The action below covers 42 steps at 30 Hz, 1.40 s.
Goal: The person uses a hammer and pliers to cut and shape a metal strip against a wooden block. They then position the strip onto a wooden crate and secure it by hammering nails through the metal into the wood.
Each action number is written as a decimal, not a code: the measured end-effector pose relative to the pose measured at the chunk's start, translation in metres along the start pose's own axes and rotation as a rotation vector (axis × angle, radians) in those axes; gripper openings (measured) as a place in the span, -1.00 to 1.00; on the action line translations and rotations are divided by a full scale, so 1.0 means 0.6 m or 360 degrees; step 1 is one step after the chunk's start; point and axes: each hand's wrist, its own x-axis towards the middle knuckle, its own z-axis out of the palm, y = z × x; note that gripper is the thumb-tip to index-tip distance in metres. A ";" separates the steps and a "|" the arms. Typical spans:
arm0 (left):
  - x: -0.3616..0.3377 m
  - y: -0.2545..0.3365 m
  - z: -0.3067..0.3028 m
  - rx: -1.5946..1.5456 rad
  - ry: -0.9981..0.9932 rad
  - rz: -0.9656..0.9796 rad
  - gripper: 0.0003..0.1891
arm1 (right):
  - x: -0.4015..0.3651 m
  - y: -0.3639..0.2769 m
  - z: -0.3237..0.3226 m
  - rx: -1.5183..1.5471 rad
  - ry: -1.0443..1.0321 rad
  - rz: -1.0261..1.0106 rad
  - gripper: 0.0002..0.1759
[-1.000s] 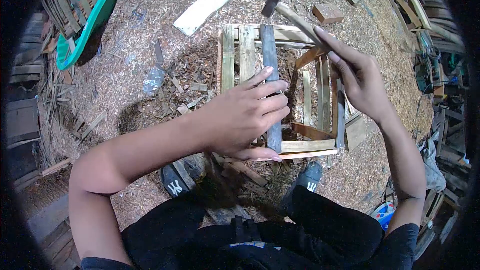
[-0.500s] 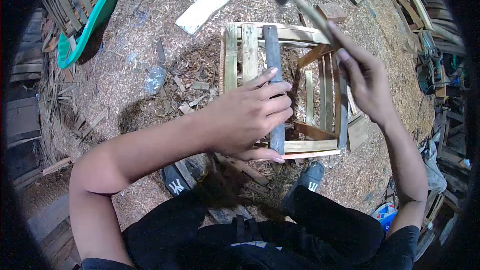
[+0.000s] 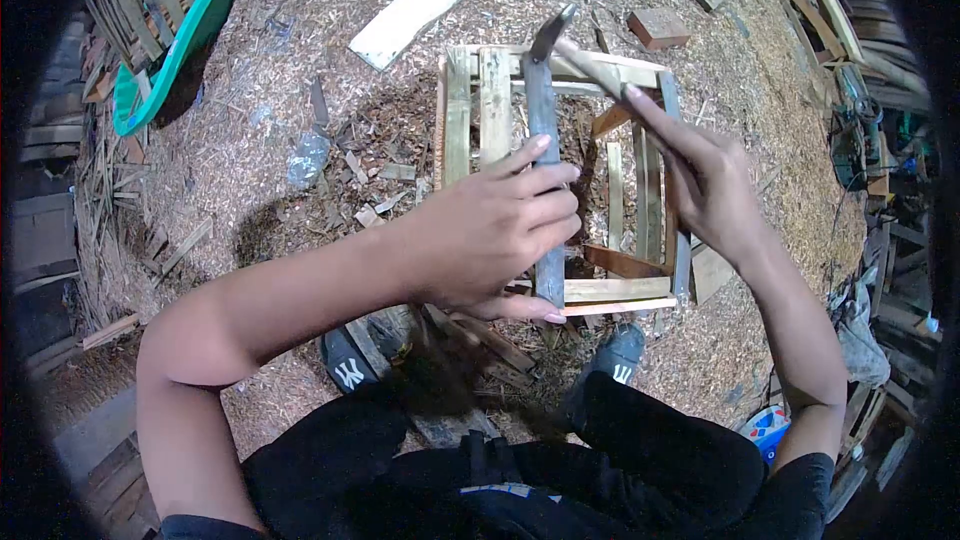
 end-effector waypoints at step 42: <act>-0.002 0.012 0.004 0.0130 0.0107 0.0032 -0.24 | -0.018 0.000 0.005 0.0348 -0.0087 0.0599 -0.50</act>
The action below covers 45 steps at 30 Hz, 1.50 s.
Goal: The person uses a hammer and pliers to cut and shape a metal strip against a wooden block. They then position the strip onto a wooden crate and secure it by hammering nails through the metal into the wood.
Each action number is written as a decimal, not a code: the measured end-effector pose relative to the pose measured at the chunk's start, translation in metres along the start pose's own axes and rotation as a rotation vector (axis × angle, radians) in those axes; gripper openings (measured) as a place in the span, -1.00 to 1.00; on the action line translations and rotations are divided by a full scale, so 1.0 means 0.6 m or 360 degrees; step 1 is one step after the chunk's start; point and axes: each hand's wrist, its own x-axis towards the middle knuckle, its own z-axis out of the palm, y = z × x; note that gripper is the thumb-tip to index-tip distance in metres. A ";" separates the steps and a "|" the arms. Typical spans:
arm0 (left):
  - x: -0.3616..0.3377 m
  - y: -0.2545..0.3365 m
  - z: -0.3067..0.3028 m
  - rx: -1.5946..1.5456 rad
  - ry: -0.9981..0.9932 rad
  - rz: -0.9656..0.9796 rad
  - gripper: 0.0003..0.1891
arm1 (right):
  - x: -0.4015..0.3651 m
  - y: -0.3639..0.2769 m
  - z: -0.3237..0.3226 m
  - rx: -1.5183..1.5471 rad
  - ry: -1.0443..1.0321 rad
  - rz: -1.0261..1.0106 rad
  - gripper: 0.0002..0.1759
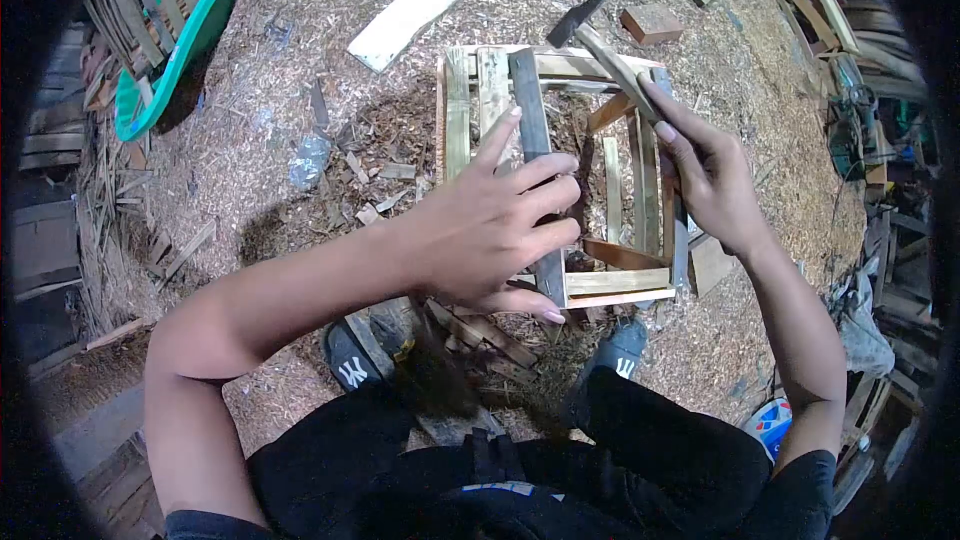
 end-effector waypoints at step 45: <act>-0.106 0.112 -0.033 0.0080 0.0524 -0.0325 -0.18 | 0.026 -0.180 0.078 0.1893 0.0046 0.0690 -0.71</act>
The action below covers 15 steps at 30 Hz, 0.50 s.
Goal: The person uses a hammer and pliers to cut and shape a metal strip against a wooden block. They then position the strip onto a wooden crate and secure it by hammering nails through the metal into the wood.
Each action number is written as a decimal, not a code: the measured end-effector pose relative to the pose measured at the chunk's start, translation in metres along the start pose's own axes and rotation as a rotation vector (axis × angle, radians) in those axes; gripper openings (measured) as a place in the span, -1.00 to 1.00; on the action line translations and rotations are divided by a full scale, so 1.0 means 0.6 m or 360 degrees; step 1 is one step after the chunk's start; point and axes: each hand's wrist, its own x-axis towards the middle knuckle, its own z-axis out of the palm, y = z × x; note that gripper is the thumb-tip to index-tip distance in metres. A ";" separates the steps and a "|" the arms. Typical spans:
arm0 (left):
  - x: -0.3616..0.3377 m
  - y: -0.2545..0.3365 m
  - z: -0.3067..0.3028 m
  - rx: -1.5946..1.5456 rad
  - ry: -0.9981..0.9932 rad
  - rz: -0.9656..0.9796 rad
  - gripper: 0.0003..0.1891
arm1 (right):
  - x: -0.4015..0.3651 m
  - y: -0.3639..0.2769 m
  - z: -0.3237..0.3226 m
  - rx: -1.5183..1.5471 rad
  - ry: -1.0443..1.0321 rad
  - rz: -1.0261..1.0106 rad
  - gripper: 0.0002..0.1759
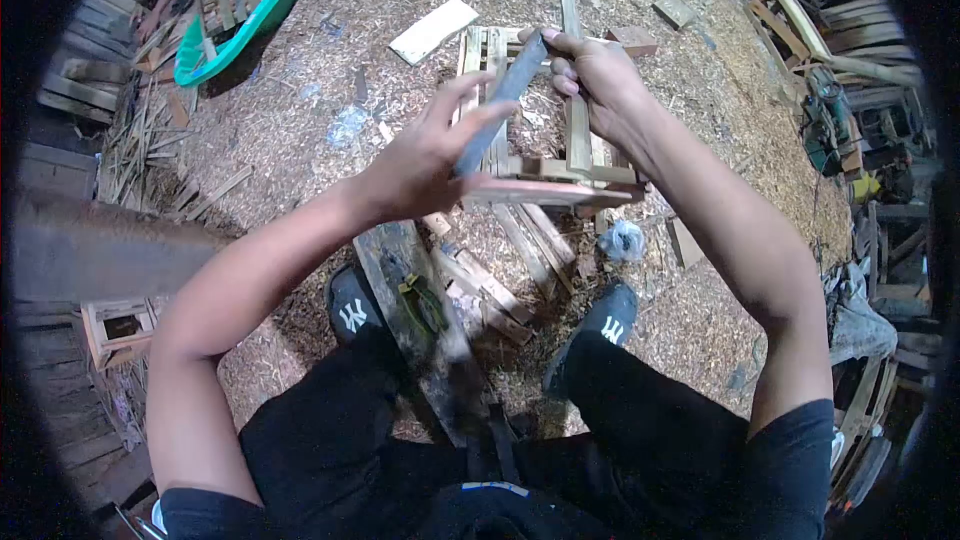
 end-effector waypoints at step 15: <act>0.000 -0.020 0.024 -0.0661 -0.0225 -0.1061 -0.43 | -0.049 0.028 0.000 0.0407 -0.0006 -0.0303 -0.74</act>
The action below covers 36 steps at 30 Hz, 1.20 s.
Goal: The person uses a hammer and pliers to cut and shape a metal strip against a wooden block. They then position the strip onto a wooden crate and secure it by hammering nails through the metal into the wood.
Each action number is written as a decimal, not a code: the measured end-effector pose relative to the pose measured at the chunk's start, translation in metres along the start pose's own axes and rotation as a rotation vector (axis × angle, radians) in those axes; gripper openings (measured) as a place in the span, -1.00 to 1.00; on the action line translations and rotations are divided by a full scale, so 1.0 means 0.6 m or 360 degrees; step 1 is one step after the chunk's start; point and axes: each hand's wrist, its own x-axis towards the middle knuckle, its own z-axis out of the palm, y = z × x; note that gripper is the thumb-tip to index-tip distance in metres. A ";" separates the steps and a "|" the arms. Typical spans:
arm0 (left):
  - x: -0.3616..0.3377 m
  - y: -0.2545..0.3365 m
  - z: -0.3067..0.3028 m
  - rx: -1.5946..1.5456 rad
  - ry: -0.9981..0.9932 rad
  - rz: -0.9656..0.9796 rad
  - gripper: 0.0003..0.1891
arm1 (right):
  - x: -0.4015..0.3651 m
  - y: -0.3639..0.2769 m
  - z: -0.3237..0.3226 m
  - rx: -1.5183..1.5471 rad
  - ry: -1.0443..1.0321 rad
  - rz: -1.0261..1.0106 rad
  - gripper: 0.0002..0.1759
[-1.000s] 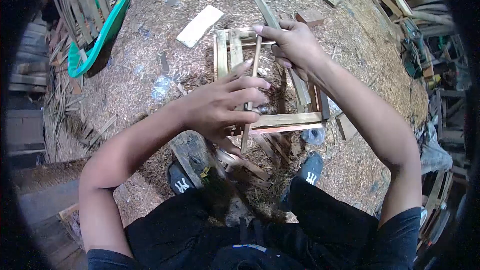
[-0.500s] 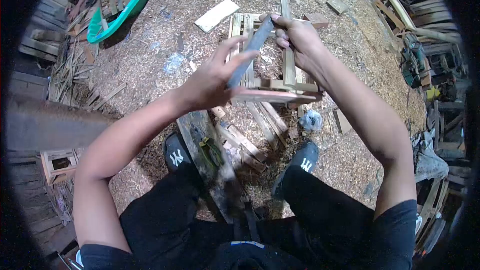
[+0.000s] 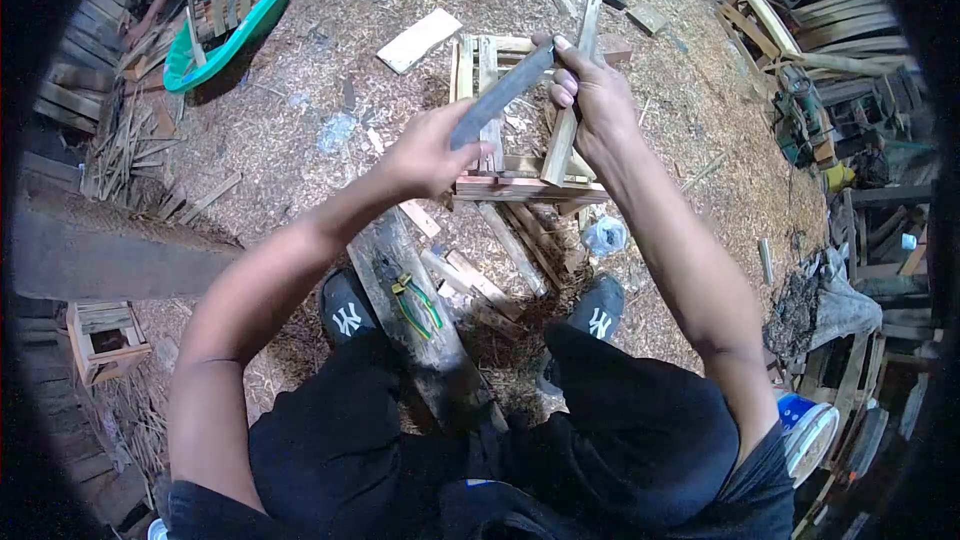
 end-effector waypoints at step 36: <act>0.048 0.018 -0.094 0.0240 -0.0808 0.0283 -0.79 | -0.035 -0.041 -0.098 -0.2177 -0.0349 -0.0328 -0.62</act>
